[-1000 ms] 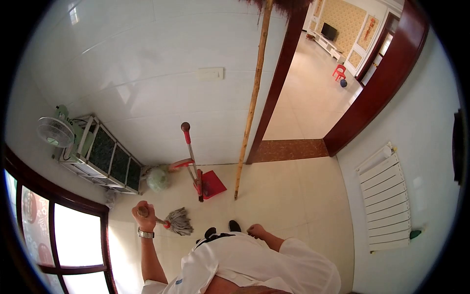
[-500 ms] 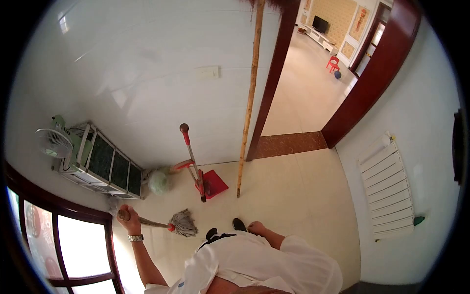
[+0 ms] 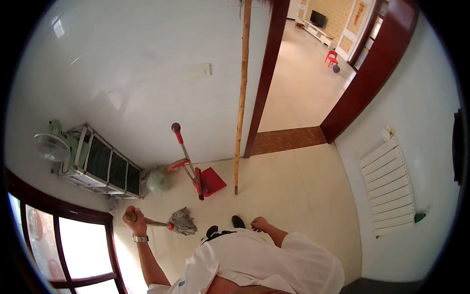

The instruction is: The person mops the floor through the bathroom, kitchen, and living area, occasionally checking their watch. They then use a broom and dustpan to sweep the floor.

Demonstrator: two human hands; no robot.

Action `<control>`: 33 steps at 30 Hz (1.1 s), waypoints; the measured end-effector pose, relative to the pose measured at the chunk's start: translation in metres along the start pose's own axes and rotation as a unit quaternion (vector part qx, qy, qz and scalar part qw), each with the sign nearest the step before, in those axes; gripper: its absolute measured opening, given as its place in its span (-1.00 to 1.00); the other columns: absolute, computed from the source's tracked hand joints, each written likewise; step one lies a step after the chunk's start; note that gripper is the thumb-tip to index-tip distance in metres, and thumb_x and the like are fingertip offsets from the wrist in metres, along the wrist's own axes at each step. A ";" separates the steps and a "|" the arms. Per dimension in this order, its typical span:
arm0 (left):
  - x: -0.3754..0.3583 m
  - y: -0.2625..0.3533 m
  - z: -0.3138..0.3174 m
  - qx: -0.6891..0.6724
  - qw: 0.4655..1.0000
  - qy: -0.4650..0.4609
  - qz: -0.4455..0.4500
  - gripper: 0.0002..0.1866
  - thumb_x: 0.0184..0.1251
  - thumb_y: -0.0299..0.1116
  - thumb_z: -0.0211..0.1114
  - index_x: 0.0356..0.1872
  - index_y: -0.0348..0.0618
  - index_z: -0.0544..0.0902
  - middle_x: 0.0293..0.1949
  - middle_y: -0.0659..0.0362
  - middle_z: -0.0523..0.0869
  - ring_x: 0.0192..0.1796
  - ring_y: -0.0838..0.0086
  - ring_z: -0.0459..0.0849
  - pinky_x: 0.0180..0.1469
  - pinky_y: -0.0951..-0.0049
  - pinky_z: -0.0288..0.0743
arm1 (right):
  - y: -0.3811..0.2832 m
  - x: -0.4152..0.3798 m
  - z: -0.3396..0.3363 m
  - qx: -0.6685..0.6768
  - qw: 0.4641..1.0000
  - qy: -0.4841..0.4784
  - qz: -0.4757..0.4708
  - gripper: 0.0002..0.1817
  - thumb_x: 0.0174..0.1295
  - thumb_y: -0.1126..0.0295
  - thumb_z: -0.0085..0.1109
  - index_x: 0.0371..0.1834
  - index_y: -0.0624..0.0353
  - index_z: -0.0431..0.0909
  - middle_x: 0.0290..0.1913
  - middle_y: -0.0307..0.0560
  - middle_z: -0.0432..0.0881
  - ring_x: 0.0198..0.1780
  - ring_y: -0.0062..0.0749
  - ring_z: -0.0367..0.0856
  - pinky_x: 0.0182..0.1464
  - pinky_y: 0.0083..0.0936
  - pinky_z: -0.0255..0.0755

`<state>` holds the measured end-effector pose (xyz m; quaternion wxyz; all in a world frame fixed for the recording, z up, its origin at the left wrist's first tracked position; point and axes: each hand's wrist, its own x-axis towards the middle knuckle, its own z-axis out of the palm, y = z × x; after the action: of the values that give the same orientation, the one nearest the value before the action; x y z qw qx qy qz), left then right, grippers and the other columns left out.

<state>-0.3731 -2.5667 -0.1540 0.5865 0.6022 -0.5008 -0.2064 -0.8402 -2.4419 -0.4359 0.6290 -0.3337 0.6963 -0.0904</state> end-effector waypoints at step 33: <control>0.000 -0.006 -0.151 0.281 0.914 0.293 0.019 -0.76 0.28 -0.35 0.18 -0.53 -0.28 0.54 -0.73 0.27 0.45 -0.66 0.59 0.38 -0.56 0.51 0.28 | -0.038 -0.003 0.047 -0.045 0.998 -0.022 -0.030 -0.70 0.19 0.24 0.16 -0.21 0.28 0.58 -0.35 -0.06 0.65 -0.38 -0.38 0.64 -0.41 -0.45 0.54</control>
<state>-0.2446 -2.4923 -0.1248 0.5174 0.7661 -0.3551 0.1391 -0.7834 -2.4552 -0.4215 0.6252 -0.3840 0.6758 -0.0703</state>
